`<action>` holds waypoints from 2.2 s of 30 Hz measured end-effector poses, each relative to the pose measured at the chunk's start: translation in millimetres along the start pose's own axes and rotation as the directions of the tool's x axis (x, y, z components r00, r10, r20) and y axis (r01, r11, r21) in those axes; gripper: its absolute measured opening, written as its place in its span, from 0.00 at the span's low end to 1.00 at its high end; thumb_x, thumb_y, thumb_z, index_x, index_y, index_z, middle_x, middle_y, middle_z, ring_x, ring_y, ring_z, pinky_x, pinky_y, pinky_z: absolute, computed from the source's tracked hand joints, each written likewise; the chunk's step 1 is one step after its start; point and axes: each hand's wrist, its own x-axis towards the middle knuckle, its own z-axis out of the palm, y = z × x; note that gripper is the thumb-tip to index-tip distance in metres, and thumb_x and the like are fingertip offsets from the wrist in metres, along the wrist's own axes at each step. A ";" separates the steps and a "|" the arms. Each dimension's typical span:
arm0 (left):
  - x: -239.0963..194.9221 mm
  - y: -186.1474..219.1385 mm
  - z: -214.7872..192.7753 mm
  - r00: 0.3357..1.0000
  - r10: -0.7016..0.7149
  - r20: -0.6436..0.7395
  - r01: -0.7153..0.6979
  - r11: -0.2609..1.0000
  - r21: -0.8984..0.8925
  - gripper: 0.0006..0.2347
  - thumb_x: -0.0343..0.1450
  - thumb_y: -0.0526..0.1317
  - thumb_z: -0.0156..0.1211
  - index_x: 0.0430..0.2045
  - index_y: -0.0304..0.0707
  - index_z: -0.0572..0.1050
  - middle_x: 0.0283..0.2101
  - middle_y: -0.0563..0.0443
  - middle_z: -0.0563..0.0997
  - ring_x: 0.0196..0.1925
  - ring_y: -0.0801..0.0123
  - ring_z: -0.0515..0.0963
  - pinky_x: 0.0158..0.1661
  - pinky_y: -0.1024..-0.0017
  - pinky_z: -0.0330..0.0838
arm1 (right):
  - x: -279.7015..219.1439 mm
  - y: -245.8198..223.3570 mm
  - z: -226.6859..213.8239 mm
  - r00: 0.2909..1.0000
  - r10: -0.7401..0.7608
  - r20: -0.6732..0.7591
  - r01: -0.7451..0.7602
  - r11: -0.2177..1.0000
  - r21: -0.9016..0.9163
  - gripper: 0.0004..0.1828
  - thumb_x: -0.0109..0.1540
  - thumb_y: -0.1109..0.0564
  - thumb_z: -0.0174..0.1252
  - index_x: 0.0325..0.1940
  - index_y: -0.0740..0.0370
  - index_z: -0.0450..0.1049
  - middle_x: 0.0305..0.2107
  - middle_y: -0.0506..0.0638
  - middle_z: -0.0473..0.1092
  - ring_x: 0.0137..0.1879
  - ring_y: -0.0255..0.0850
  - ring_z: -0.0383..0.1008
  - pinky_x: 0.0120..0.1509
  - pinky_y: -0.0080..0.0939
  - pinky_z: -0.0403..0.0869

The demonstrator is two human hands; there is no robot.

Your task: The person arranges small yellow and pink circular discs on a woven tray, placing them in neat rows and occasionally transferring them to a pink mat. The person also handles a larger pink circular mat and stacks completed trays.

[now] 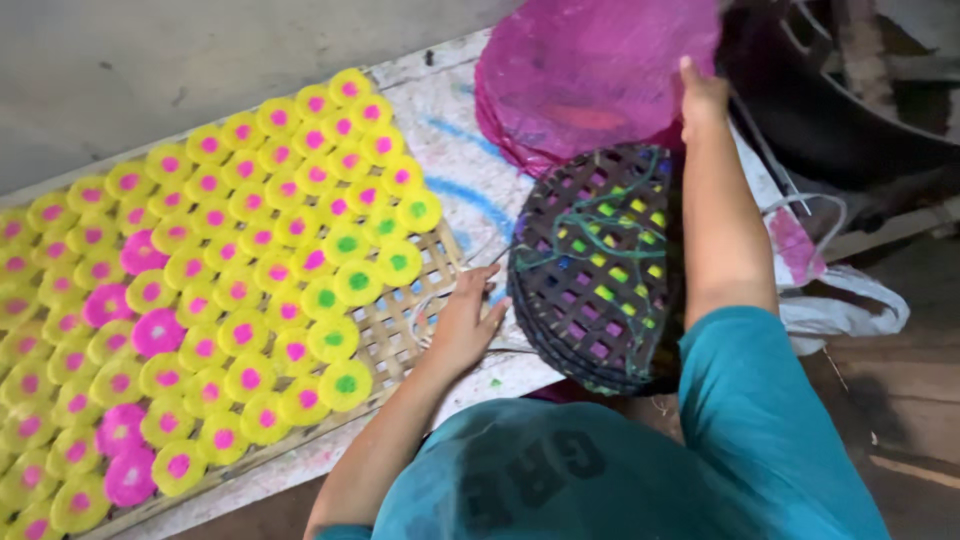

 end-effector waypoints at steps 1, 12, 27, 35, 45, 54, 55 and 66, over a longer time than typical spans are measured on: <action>10.1 -4.3 12.5 0.996 -0.079 0.038 0.082 0.993 -0.081 0.21 0.71 0.37 0.63 0.59 0.34 0.68 0.51 0.39 0.76 0.49 0.55 0.81 0.48 0.62 0.75 | -1.0 2.9 -15.8 0.970 -0.242 0.003 0.235 0.939 -0.250 0.36 0.67 0.42 0.72 0.62 0.74 0.66 0.57 0.68 0.70 0.64 0.57 0.72 0.66 0.57 0.70; 42.4 -56.5 90.8 0.975 -0.191 0.109 0.215 0.712 -0.668 0.18 0.75 0.33 0.58 0.58 0.31 0.62 0.48 0.50 0.83 0.45 0.75 0.82 0.45 0.74 0.78 | -122.4 10.3 -203.8 0.886 0.005 0.464 0.364 0.612 -0.702 0.15 0.63 0.48 0.64 0.47 0.61 0.79 0.38 0.57 0.78 0.43 0.50 0.78 0.50 0.49 0.73; -72.1 -101.8 -128.1 0.836 -0.422 -0.351 -0.144 0.448 -0.882 0.17 0.82 0.37 0.57 0.67 0.33 0.68 0.54 0.39 0.80 0.41 0.61 0.76 0.32 0.70 0.69 | -182.4 -95.0 -122.9 0.766 -0.090 0.637 0.323 0.910 -0.260 0.24 0.69 0.51 0.60 0.66 0.65 0.71 0.51 0.54 0.73 0.53 0.43 0.75 0.56 0.40 0.76; -148.2 -181.8 -188.3 0.438 -0.635 -0.636 -0.378 0.513 -0.771 0.12 0.81 0.32 0.53 0.58 0.43 0.65 0.47 0.44 0.83 0.32 0.70 0.80 0.30 0.74 0.77 | -174.6 -46.5 -47.5 0.596 -0.346 0.725 0.802 0.306 -0.513 0.47 0.57 0.46 0.76 0.69 0.76 0.63 0.57 0.76 0.63 0.61 0.70 0.63 0.62 0.63 0.64; 122.1 -210.0 -61.2 0.771 -0.504 -0.388 -0.259 0.308 -0.915 0.14 0.78 0.32 0.50 0.58 0.47 0.62 0.49 0.48 0.83 0.33 0.67 0.82 0.25 0.75 0.71 | -322.8 -81.1 -23.0 0.294 -0.130 0.947 0.773 0.615 -0.156 0.38 0.53 0.54 0.71 0.68 0.54 0.68 0.51 0.60 0.66 0.60 0.56 0.68 0.65 0.54 0.67; 288.2 -222.2 49.5 0.767 -0.601 -0.224 -0.038 0.307 -0.951 0.18 0.78 0.35 0.49 0.61 0.54 0.54 0.47 0.48 0.84 0.31 0.65 0.81 0.25 0.66 0.74 | -365.5 -89.3 -62.0 0.575 -0.395 0.716 0.774 0.547 -0.320 0.34 0.48 0.60 0.68 0.60 0.60 0.70 0.54 0.61 0.65 0.63 0.58 0.65 0.66 0.55 0.67; 299.2 -221.4 58.4 0.777 -0.603 -0.182 -0.024 0.261 -0.965 0.18 0.78 0.35 0.48 0.61 0.54 0.54 0.48 0.48 0.83 0.33 0.64 0.83 0.28 0.65 0.77 | -357.1 -92.8 -83.8 0.620 -0.435 0.653 0.759 0.544 -0.357 0.34 0.50 0.60 0.68 0.61 0.61 0.70 0.54 0.60 0.67 0.62 0.58 0.66 0.67 0.57 0.66; 354.5 -147.9 127.9 0.772 -0.523 -0.361 0.281 0.790 -0.544 0.17 0.73 0.47 0.67 0.48 0.33 0.74 0.40 0.42 0.78 0.34 0.55 0.74 0.34 0.60 0.69 | -381.4 -91.9 -197.3 0.831 -0.091 0.548 0.520 0.477 -0.709 0.38 0.49 0.56 0.70 0.63 0.61 0.69 0.51 0.62 0.67 0.58 0.60 0.67 0.62 0.54 0.68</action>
